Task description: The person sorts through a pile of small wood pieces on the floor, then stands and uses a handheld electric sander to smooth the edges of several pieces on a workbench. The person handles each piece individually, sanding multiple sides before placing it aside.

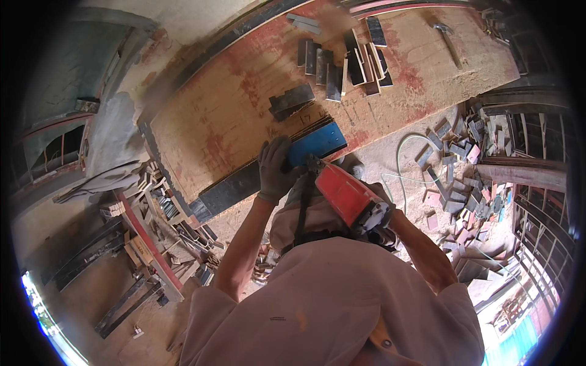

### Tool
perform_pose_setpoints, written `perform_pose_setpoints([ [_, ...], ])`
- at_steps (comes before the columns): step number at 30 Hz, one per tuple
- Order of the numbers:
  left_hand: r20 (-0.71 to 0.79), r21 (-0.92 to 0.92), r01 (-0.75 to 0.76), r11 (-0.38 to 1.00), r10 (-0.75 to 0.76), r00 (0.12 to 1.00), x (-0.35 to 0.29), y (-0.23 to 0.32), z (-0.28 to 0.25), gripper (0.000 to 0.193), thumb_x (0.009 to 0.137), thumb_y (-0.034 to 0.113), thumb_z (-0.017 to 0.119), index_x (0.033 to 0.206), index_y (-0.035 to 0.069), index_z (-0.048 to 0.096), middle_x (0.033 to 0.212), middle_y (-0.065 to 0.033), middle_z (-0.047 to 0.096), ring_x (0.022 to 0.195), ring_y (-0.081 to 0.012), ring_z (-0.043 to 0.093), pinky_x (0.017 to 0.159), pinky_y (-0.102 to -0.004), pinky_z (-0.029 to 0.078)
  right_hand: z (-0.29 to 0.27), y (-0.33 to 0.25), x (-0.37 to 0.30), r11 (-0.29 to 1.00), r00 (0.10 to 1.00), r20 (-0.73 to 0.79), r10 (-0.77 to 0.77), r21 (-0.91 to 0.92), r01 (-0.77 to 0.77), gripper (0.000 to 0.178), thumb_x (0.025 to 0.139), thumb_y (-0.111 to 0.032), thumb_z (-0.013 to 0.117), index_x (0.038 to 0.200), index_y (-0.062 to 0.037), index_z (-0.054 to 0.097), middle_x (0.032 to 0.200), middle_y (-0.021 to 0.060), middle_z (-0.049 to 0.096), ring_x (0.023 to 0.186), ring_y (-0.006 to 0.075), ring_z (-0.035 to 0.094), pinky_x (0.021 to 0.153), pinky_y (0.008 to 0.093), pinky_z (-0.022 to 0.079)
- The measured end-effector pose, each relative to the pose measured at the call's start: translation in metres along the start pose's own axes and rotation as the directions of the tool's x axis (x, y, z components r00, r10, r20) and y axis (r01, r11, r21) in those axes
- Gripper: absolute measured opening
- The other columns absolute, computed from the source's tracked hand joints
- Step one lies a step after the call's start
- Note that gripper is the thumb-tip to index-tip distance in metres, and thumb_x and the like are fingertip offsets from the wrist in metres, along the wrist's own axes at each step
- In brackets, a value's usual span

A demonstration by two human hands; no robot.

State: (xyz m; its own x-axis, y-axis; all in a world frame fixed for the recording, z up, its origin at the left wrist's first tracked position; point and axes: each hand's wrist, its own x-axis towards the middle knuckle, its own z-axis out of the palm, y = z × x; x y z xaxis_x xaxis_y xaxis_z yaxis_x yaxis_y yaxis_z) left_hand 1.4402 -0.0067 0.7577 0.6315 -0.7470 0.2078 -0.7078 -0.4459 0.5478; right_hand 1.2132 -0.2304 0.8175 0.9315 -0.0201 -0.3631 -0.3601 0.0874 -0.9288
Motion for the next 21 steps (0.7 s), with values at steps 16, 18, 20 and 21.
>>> perform_pose_setpoints([
  [16, 0.19, 0.104, 0.01, 0.995, -0.03, 0.981, 0.025, 0.025, -0.04, 0.094, 0.063, 0.034, 0.093, 0.14, -0.002, 0.052, 0.132, -0.0241, 0.06, 0.122, -0.0397, 0.058, 0.105, -0.0502, 0.044, -0.028, 0.079, -0.063, 0.968, 0.975, -0.147, 0.166, -0.166, -0.19, 0.057, 0.092, -0.027, 0.065, 0.144, -0.0099, 0.052, 0.132, 0.0173, 0.064, 0.119, 0.0311, 0.063, 0.102, 0.041, 0.048],
  [18, 0.2, 0.034, 0.016, 0.999, -0.022, 0.98, 0.037, 0.012, -0.074, 0.093, 0.065, 0.034, 0.094, 0.14, -0.002, 0.053, 0.132, -0.0235, 0.06, 0.121, -0.0366, 0.06, 0.101, -0.0452, 0.048, -0.037, 0.1, -0.087, 0.932, 0.95, -0.247, 0.193, -0.256, -0.256, 0.056, 0.092, -0.027, 0.065, 0.144, -0.0102, 0.052, 0.132, 0.0169, 0.064, 0.119, 0.031, 0.063, 0.102, 0.0411, 0.048],
  [20, 0.328, -0.141, 0.243, 0.96, -0.186, 0.926, 0.068, 0.025, -0.112, 0.091, 0.074, 0.038, 0.09, 0.143, -0.004, 0.049, 0.137, -0.0233, 0.058, 0.121, -0.0313, 0.062, 0.097, -0.0407, 0.053, -0.041, 0.119, -0.119, 0.871, 0.901, -0.361, 0.24, -0.331, -0.364, 0.055, 0.092, -0.027, 0.065, 0.143, -0.0105, 0.052, 0.132, 0.0165, 0.064, 0.118, 0.0308, 0.063, 0.102, 0.0412, 0.048],
  [21, 0.477, -0.42, 0.472, 0.775, -0.254, 0.841, 0.068, 0.003, -0.129, 0.091, 0.077, 0.04, 0.088, 0.145, -0.004, 0.047, 0.138, -0.0234, 0.057, 0.122, -0.0316, 0.061, 0.096, -0.0411, 0.053, -0.041, 0.129, -0.123, 0.851, 0.896, -0.375, 0.24, -0.363, -0.379, 0.055, 0.092, -0.028, 0.064, 0.143, -0.0106, 0.053, 0.132, 0.0163, 0.064, 0.118, 0.0308, 0.063, 0.102, 0.0412, 0.048],
])
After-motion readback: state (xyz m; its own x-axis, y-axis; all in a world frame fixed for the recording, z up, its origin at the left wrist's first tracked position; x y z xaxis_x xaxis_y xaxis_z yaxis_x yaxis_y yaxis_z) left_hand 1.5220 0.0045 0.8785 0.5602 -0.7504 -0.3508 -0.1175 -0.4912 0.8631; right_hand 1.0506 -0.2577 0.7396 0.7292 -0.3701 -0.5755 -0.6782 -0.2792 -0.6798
